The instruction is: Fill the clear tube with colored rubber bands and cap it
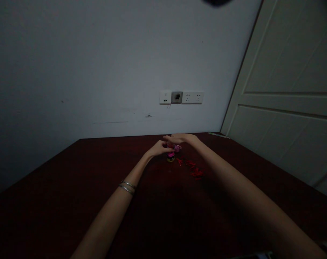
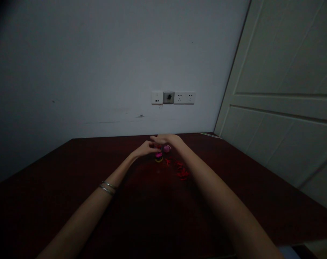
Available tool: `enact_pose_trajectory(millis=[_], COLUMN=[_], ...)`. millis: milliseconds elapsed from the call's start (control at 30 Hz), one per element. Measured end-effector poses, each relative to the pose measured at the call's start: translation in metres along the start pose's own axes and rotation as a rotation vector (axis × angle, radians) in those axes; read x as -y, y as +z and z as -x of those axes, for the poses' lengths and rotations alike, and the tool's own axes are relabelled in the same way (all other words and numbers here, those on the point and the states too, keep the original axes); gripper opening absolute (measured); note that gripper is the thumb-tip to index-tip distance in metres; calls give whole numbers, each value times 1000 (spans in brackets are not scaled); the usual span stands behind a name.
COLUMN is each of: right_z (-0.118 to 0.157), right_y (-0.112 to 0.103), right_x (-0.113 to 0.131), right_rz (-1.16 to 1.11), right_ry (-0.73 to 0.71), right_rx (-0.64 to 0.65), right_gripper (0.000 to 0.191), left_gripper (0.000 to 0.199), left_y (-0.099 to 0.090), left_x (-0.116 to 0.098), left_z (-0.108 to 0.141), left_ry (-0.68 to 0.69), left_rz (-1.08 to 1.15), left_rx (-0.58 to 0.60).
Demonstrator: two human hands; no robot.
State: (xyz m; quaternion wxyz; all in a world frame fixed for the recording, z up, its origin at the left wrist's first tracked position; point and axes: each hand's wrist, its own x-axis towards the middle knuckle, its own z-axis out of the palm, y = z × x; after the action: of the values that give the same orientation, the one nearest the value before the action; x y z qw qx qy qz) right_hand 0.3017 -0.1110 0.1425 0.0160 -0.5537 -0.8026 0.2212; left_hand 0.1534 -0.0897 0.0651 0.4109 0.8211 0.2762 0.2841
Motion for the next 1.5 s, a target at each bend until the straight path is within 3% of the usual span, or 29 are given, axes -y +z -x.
enact_pose_trajectory(millis=[200, 400, 667, 900, 1033, 1133, 1267, 1367, 1433, 1500], right_z=[1, 12, 25, 40, 49, 50, 50, 54, 58, 62], right_y=[3, -1, -15, -27, -23, -5, 37, 71, 89, 100], right_x=[3, 8, 12, -1, -28, -64, -121, -159, -174, -182], right_rz=[47, 51, 119, 27, -109, -424, -718, -499, -346, -282], right_ry=[8, 14, -24, -110, -102, -57, 90, 231, 265, 280], right_rx=[-23, -1, -160, -305, -483, -571, -758, -844, -812, -823], right_gripper=[72, 67, 56, 55, 52, 50, 48, 43, 41, 40], left_gripper=[32, 32, 36, 36, 43, 53, 64, 51, 39, 29], left_y=[3, 1, 0, 0, 2, 0, -12, -15, -6, 12], left_x=[-3, -6, -6, -8, -11, -15, -36, -67, -87, -99], left_z=[-1, 1, 2, 4, 6, 5, 5, 8, 12, 14], left_ry=[38, -7, 11, 36, 14, -1, 47, 210, 308, 365], left_rz=[71, -18, -24, 24, 42, 12, -108, -173, -226, -285], left_rx=[9, 0, 36, 40, 37, 4, -217, -411, -409, -317])
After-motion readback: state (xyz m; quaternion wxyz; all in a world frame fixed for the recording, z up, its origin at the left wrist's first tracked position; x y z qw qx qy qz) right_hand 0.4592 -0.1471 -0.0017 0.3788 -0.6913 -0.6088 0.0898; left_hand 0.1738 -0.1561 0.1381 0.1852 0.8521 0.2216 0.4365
